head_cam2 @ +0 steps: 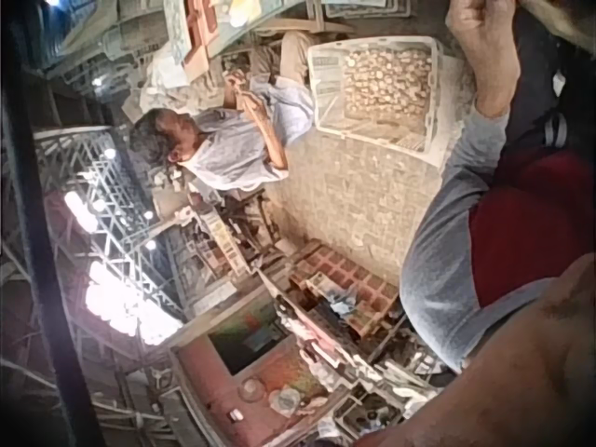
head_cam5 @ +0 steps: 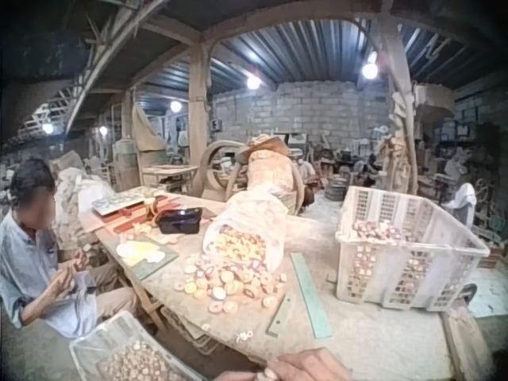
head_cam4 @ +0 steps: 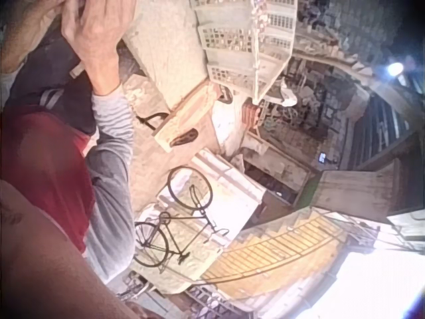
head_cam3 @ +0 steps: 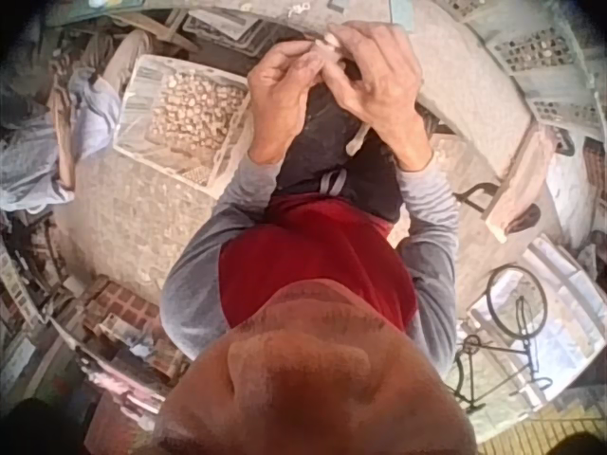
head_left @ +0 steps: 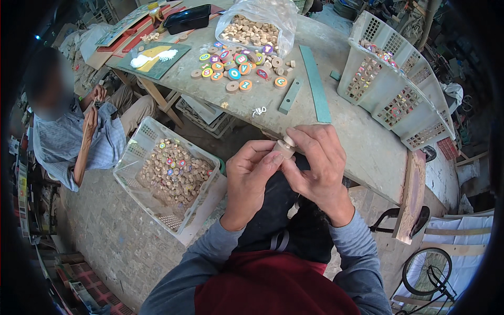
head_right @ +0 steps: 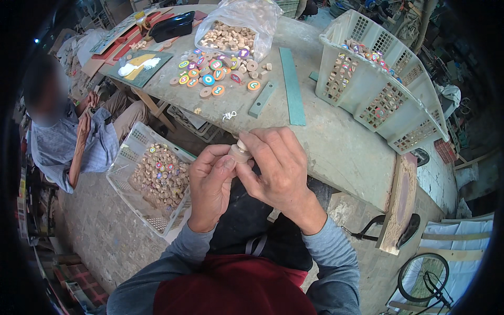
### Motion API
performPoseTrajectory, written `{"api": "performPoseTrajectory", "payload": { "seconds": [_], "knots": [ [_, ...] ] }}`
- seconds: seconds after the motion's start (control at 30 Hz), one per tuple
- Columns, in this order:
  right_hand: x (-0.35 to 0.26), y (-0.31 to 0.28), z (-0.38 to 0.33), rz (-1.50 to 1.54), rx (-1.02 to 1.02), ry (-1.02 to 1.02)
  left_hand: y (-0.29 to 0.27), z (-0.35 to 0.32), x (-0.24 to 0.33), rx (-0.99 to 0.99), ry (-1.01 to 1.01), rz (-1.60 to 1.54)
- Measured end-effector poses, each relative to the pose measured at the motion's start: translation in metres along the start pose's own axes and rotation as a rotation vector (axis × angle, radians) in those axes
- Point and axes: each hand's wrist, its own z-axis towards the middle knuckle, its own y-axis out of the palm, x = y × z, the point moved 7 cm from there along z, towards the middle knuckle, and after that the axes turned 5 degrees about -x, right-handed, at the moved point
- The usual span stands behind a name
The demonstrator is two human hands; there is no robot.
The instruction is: Sand and assemble small wooden circular toy components with pegs.
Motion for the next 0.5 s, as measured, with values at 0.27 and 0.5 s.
{"api": "performPoseTrajectory", "payload": {
  "seconds": [0.27, 0.5],
  "knots": [
    [0.0003, 0.0002, 0.0022, 0.005, -0.016, -0.005, 0.0007, -0.0004, 0.0032, 0.008, 0.004, -0.012],
    [0.0004, 0.0018, 0.0008, 0.010, -0.007, -0.001, -0.0029, -0.0015, -0.0004, 0.012, -0.007, 0.015]
  ]
}}
